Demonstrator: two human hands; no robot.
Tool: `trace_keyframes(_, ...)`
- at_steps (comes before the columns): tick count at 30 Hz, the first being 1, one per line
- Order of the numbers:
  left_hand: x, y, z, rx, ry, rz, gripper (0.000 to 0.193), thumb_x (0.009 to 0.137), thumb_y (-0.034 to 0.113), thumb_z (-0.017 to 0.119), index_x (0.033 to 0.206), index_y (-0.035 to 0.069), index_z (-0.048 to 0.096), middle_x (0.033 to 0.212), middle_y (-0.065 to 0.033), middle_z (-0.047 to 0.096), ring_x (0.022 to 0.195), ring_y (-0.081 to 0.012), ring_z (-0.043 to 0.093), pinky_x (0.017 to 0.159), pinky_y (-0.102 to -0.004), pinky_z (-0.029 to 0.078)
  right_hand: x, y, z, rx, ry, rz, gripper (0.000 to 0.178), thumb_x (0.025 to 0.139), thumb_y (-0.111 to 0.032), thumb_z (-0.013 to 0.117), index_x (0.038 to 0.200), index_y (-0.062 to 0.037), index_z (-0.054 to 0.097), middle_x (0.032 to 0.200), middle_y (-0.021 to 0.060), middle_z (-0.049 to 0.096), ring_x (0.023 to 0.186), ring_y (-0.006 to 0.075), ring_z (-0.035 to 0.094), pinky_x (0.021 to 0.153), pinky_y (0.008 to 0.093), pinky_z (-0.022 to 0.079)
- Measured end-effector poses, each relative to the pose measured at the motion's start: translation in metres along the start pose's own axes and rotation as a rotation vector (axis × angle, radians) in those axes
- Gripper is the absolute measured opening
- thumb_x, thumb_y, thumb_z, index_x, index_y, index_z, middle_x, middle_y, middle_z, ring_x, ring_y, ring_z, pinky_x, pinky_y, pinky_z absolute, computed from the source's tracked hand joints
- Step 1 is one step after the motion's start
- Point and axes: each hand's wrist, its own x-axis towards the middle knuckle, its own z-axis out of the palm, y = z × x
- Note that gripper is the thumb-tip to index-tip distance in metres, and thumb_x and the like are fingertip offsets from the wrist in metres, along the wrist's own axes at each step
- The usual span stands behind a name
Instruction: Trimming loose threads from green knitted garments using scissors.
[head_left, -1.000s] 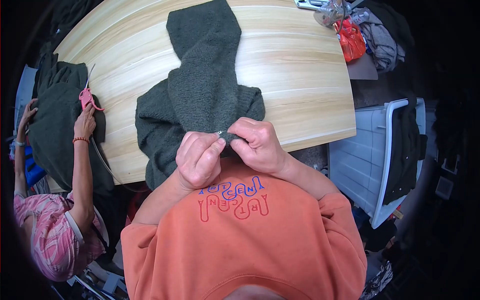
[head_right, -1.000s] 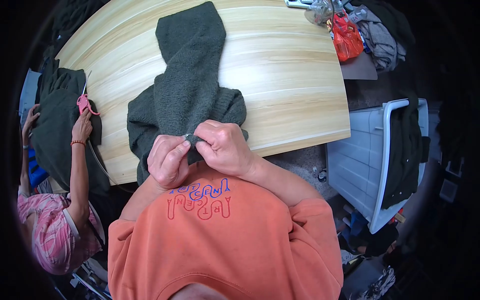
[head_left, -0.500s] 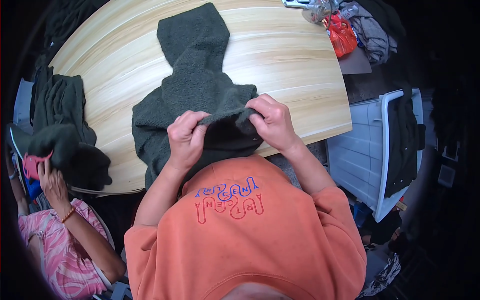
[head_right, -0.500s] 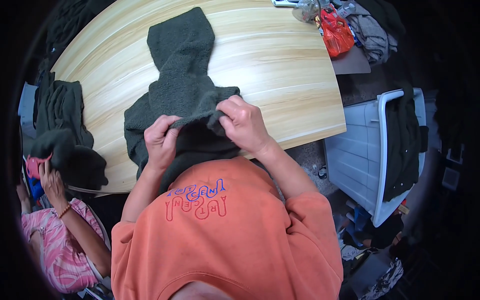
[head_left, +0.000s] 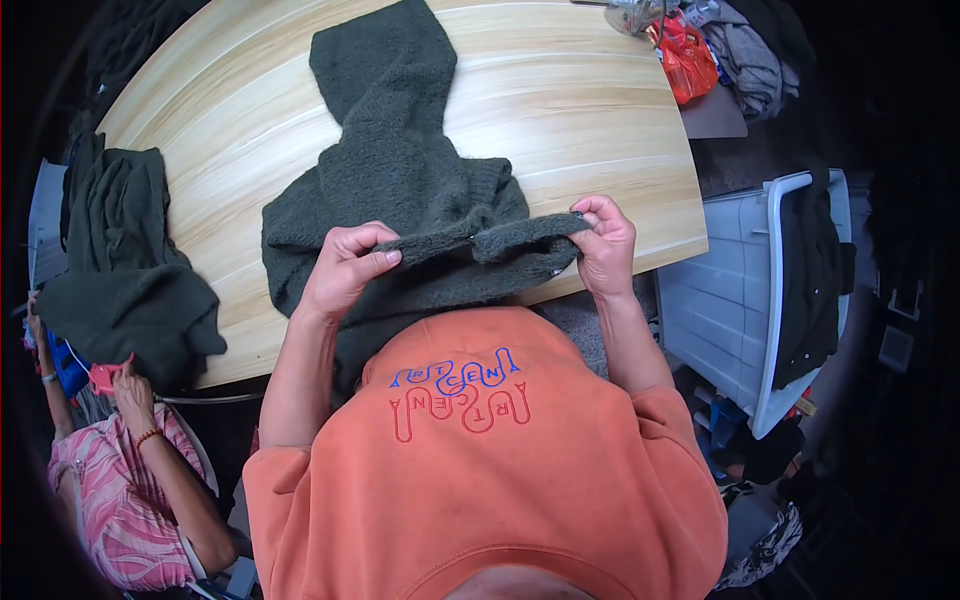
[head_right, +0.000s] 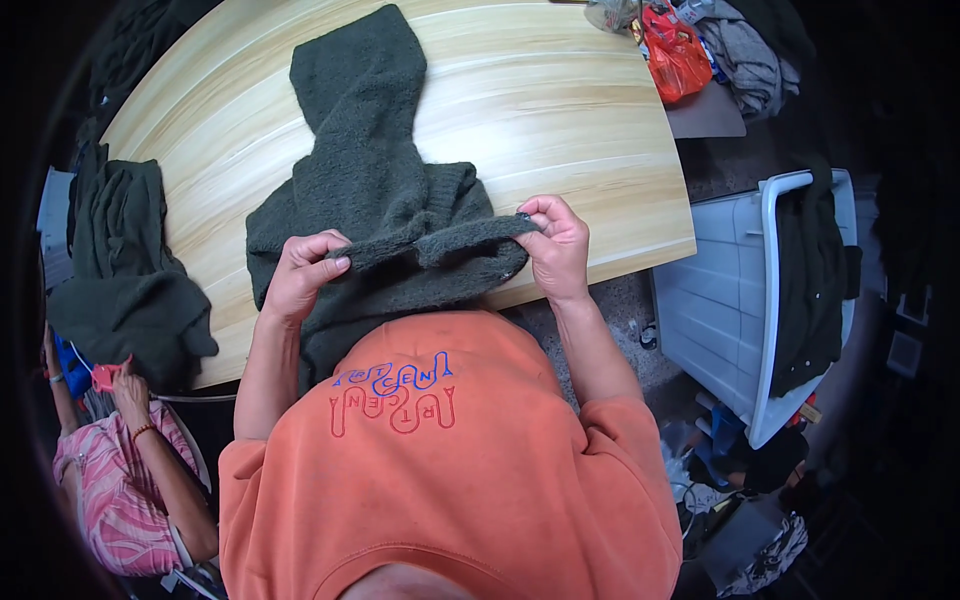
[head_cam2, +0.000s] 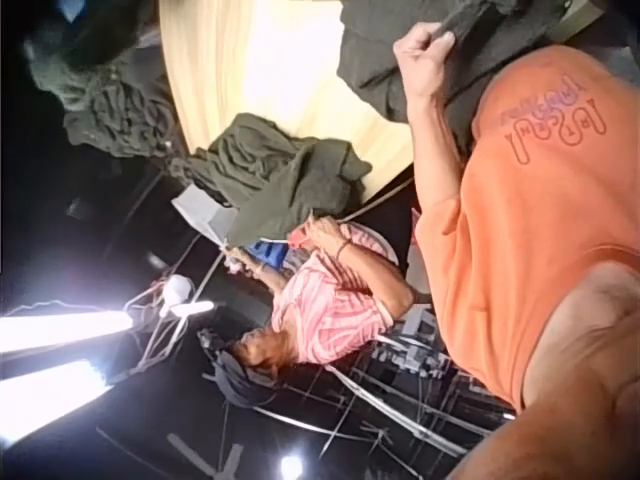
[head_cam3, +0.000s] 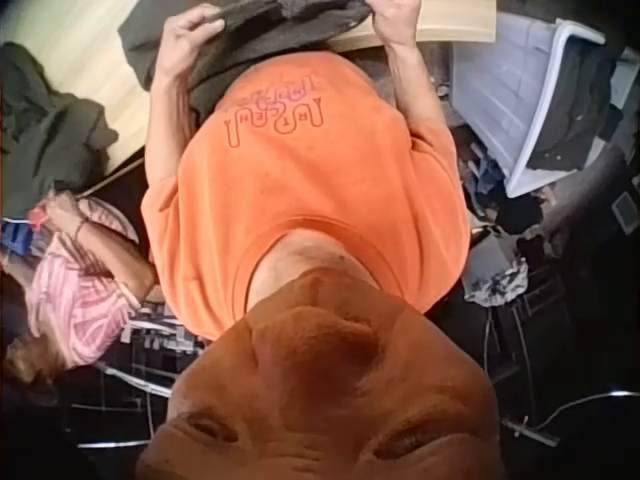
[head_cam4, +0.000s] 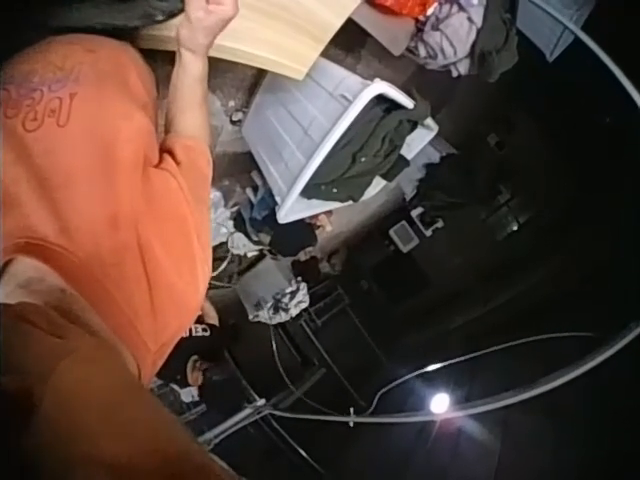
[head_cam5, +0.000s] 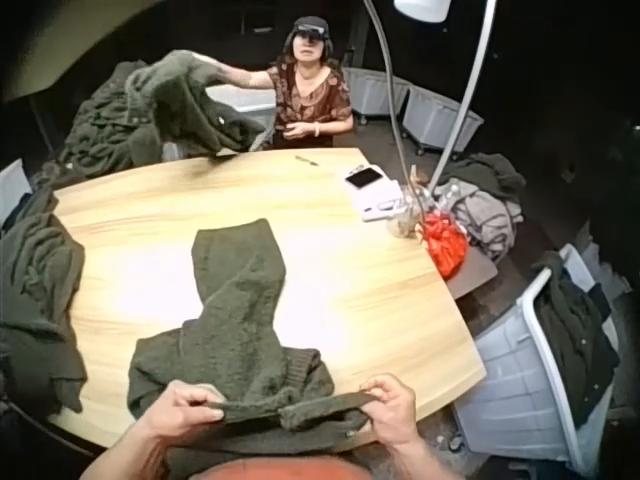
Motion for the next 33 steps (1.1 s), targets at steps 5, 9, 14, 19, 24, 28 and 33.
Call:
trace_keyframes(5, 0.005, -0.014, -0.004, 0.011, 0.09, -0.129, 0.008, 0.072, -0.001, 0.059, 0.078, 0.001, 0.064, 0.066, 0.0018, 0.058, 0.059, -0.0047, 0.05, 0.058, -0.0182, 0.039, -0.007, -0.002, 0.005, -0.101, 0.151, -0.03, 0.016, 0.075, 0.007, 0.06, 0.091, 0.0036, 0.058, 0.081, 0.0069, 0.062, 0.069, 0.009, 0.057, 0.065, 0.0201, 0.046)
trace_keyframes(9, 0.003, -0.014, -0.002, 0.007, 0.133, -0.144, 0.006, 0.07, -0.001, 0.059, 0.074, 0.001, 0.063, 0.064, 0.0016, 0.058, 0.057, -0.0046, 0.05, 0.057, -0.0184, 0.039, -0.007, -0.006, 0.006, -0.219, 0.125, -0.02, 0.015, 0.076, 0.008, 0.058, 0.091, 0.004, 0.059, 0.079, 0.0041, 0.061, 0.07, 0.0067, 0.056, 0.066, 0.0182, 0.045)
trace_keyframes(14, 0.002, -0.001, 0.004, -0.183, 0.155, -0.146, 0.006, 0.068, 0.001, 0.064, 0.073, 0.003, 0.062, 0.064, 0.0008, 0.059, 0.056, -0.0052, 0.05, 0.056, -0.0189, 0.039, -0.007, -0.01, 0.014, -0.4, 0.071, -0.086, 0.014, 0.078, 0.008, 0.056, 0.091, 0.0039, 0.059, 0.079, 0.0028, 0.06, 0.07, 0.0056, 0.054, 0.066, 0.017, 0.044)
trace_keyframes(19, 0.0, 0.006, 0.008, -0.308, 0.074, -0.15, 0.005, 0.069, 0.003, 0.065, 0.073, 0.002, 0.062, 0.066, -0.0005, 0.06, 0.059, -0.0055, 0.052, 0.058, -0.0191, 0.041, -0.009, -0.015, 0.02, -0.378, 0.065, -0.126, 0.015, 0.077, 0.009, 0.055, 0.089, 0.0021, 0.058, 0.08, 0.0023, 0.059, 0.073, 0.0062, 0.055, 0.066, 0.0183, 0.044)
trace_keyframes(24, 0.001, 0.022, 0.02, -0.372, -0.005, -0.121, 0.003, 0.072, 0.003, 0.063, 0.073, 0.001, 0.062, 0.068, -0.0009, 0.06, 0.061, -0.0052, 0.052, 0.059, -0.019, 0.042, -0.014, -0.038, 0.043, -0.73, -0.268, -0.326, 0.018, 0.07, 0.012, 0.057, 0.084, 0.0016, 0.059, 0.075, 0.0092, 0.061, 0.069, 0.0144, 0.059, 0.063, 0.0226, 0.045)
trace_keyframes(28, 0.002, 0.027, 0.027, -0.246, -0.042, -0.081, 0.006, 0.071, 0.005, 0.064, 0.074, 0.001, 0.061, 0.068, -0.0004, 0.059, 0.06, -0.0053, 0.05, 0.056, -0.0191, 0.039, -0.008, -0.046, 0.058, -0.697, -0.45, -0.422, 0.019, 0.066, 0.011, 0.061, 0.082, 0.001, 0.059, 0.082, 0.0117, 0.061, 0.068, 0.0196, 0.059, 0.062, 0.0252, 0.046)
trace_keyframes(33, -0.003, 0.03, 0.044, 0.014, -0.063, -0.026, 0.005, 0.073, 0.003, 0.065, 0.071, 0.001, 0.061, 0.063, 0.0043, 0.054, 0.058, -0.001, 0.043, 0.049, -0.0188, 0.032, 0.003, -0.029, 0.082, -0.627, -0.668, -0.426, 0.012, 0.069, 0.005, 0.062, 0.08, -0.0003, 0.059, 0.088, 0.0111, 0.058, 0.073, 0.0211, 0.057, 0.062, 0.0275, 0.045)
